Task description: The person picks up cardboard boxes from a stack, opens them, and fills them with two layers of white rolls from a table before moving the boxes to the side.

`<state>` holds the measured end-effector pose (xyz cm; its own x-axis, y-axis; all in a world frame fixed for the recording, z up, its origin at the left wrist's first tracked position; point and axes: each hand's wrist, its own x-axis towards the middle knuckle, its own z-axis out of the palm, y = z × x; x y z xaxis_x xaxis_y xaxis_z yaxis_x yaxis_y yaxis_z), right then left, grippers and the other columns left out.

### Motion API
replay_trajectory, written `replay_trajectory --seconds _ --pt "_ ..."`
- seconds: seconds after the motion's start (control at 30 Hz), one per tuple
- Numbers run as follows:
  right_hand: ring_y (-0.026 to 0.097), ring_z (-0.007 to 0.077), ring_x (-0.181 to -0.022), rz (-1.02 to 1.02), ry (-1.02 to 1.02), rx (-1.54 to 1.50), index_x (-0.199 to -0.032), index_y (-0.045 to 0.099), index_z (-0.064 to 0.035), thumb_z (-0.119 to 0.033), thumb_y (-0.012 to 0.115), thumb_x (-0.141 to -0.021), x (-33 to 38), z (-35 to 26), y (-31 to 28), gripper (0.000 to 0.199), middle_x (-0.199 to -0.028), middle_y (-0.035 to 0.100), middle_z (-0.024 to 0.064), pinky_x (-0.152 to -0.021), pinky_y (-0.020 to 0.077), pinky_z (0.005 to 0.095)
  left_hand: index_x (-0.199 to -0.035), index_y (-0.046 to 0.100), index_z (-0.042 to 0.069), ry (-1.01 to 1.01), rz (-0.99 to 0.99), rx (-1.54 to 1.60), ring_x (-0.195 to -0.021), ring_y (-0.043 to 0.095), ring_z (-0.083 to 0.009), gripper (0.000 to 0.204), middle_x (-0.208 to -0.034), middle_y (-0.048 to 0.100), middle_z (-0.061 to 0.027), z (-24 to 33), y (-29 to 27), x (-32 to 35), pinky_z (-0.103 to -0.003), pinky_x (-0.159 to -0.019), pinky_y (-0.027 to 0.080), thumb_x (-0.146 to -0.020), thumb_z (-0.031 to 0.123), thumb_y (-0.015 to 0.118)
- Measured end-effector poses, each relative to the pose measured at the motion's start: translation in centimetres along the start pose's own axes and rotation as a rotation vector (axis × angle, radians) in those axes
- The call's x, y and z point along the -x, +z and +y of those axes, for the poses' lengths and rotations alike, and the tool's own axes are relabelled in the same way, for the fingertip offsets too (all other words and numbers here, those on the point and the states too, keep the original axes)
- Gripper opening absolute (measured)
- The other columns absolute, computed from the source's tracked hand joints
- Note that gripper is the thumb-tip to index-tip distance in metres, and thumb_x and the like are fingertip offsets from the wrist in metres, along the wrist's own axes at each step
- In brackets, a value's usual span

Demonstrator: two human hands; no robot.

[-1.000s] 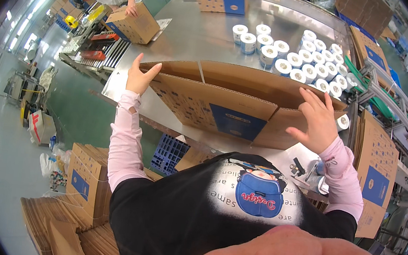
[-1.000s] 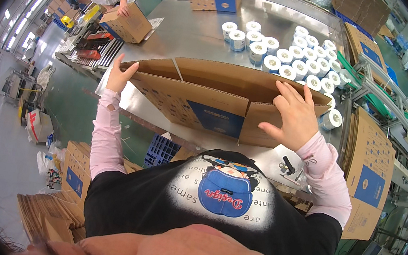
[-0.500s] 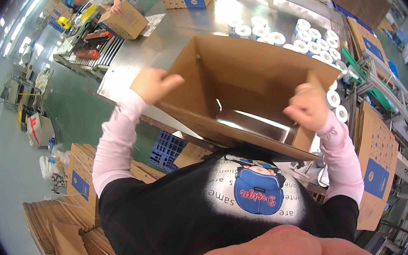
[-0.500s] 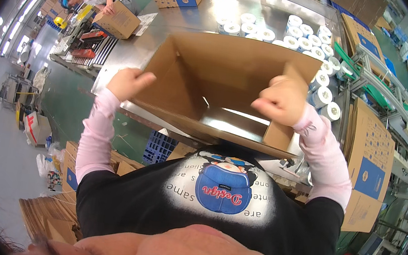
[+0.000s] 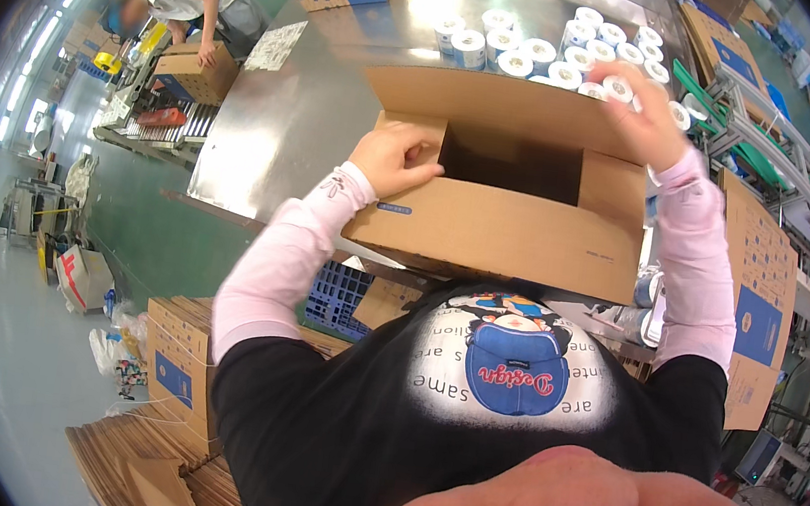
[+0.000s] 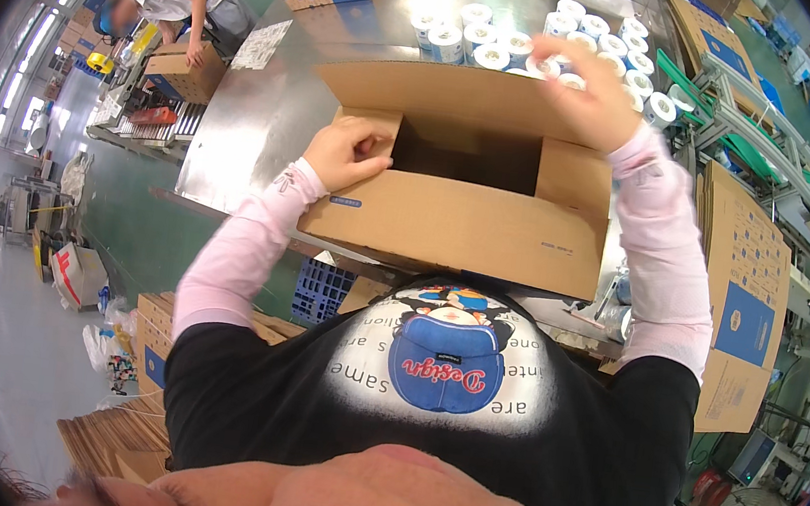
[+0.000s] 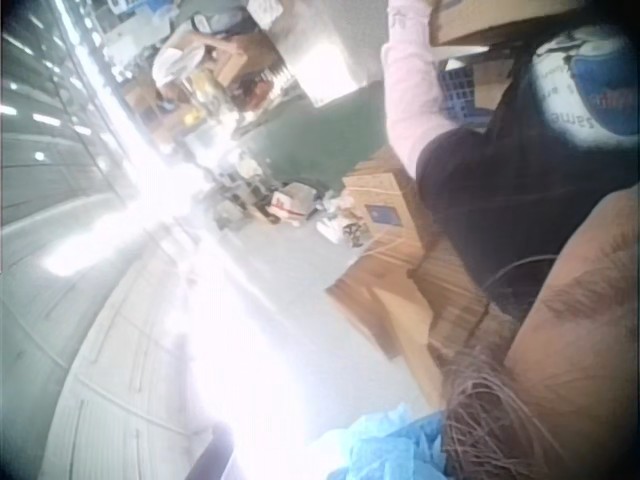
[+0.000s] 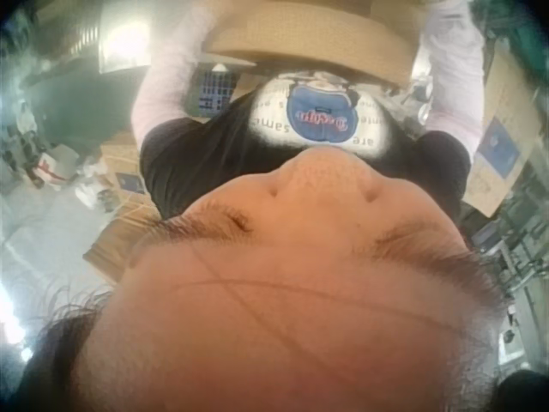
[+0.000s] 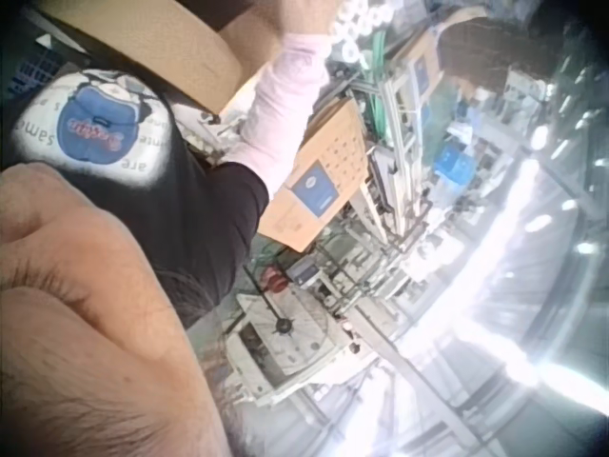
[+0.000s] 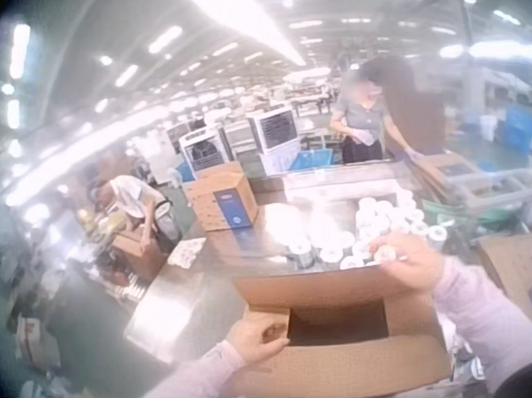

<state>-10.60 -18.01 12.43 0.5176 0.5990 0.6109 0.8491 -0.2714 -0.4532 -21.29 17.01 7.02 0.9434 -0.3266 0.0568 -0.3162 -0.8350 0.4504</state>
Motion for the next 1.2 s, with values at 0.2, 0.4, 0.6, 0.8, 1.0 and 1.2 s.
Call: replay_trajectory --seconds 0.2,0.4,0.6,0.8,1.0,1.2 --pt "0.056 0.0350 -0.111 -0.271 0.366 0.629 -0.127 0.053 -0.0063 -0.051 0.058 -0.086 3.5 -2.5 0.4 0.061 -0.120 0.059 0.0175 -0.091 0.0470 0.0418 -0.125 0.050 0.004 -0.078 0.994 0.343 -0.102 0.054 -0.0230 0.047 -0.112 0.056 -0.0107 -4.3 4.1 -1.1 -0.034 -0.082 0.046 -0.087 0.028 0.064" --pt "0.025 0.0331 -0.141 -0.468 0.405 0.476 -0.142 0.043 -0.0189 -0.037 0.053 -0.090 12.3 -3.5 2.0 0.056 -0.151 0.031 0.0127 -0.112 0.0189 0.0544 -0.130 0.044 -0.001 -0.765 0.994 1.008 -0.106 0.053 -0.0204 0.044 -0.121 0.054 -0.0123 -10.2 11.8 1.0 -0.036 -0.088 0.045 -0.097 0.027 0.051" --pt "0.039 0.0340 -0.132 0.062 0.800 0.543 -0.137 0.046 -0.0080 -0.030 0.043 -0.098 29.0 10.5 -8.1 0.045 -0.142 0.044 0.0156 -0.108 0.0334 0.0376 -0.123 0.056 -0.002 -0.735 0.095 1.054 -0.106 0.059 -0.0231 0.038 -0.121 0.060 -0.0154 -9.4 30.8 6.7 -0.038 -0.091 0.047 -0.098 0.026 0.048" --pt "0.059 0.0267 -0.107 0.726 1.518 -0.812 -0.122 0.058 -0.0022 -0.043 0.053 -0.093 35.3 6.6 -3.6 0.050 -0.117 0.063 0.0120 -0.089 0.0497 0.0372 -0.126 0.051 -0.001 -0.398 0.128 1.785 -0.108 0.060 -0.0296 0.050 -0.122 0.059 -0.0156 -9.5 11.8 9.1 -0.043 -0.090 0.052 -0.086 0.025 0.064" --pt "0.049 0.0241 -0.118 0.593 1.055 -1.614 -0.138 0.044 -0.0094 -0.055 0.047 -0.093 28.1 3.0 12.5 0.064 -0.130 0.054 0.0075 -0.103 0.0366 0.0413 -0.125 0.052 -0.007 -0.123 -0.179 1.371 -0.109 0.059 -0.0258 0.050 -0.120 0.060 -0.0173 1.2 -8.9 3.1 -0.034 -0.095 0.045 -0.085 0.023 0.058" --pt "0.040 0.0201 -0.125 0.551 1.197 -1.081 -0.141 0.043 -0.0182 -0.060 0.044 -0.093 18.5 1.0 6.5 0.064 -0.135 0.050 0.0027 -0.103 0.0272 0.0491 -0.126 0.056 -0.001 0.066 -0.545 0.685 -0.104 0.056 -0.0159 0.051 -0.114 0.064 -0.0077 11.6 -1.0 -3.6 -0.029 -0.094 0.043 -0.096 0.040 0.052"
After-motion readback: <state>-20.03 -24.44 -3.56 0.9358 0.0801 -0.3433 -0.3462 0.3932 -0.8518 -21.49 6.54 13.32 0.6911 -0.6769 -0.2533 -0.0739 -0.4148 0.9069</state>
